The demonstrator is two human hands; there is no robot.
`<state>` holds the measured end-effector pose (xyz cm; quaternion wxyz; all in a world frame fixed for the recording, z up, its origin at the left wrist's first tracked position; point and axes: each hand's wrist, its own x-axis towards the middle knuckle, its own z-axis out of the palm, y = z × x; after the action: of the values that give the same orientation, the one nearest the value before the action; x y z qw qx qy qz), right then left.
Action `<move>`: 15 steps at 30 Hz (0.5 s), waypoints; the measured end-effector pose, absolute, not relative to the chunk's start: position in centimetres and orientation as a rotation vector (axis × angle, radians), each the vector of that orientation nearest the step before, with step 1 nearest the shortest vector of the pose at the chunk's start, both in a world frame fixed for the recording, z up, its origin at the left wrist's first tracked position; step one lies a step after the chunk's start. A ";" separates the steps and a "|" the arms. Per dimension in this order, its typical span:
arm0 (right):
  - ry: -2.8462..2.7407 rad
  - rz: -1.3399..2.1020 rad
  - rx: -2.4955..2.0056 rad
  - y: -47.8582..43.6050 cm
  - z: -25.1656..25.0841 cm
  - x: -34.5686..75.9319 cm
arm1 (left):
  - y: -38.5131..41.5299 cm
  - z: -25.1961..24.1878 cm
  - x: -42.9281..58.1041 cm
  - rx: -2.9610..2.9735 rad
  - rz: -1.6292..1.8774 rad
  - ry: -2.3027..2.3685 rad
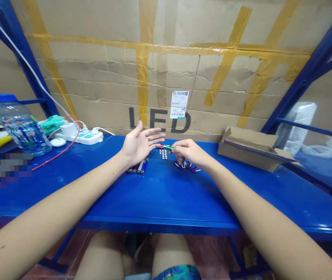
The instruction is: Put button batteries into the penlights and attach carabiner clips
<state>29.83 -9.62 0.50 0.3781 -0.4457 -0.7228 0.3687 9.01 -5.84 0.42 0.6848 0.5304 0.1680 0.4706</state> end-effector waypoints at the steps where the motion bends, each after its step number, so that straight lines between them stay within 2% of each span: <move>1: -1.868 0.943 -1.155 -9.7 0.6 29.9 | -5.8 0.4 8.9 1.162 1.053 0.376; 15: -1.951 0.941 -1.237 -9.8 -0.1 29.7 | -5.9 0.3 8.9 1.169 1.009 0.427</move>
<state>29.65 -9.75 -0.10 0.3179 -0.4702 -0.7415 0.3577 8.92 -5.87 0.31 0.6958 0.5241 0.1912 0.4523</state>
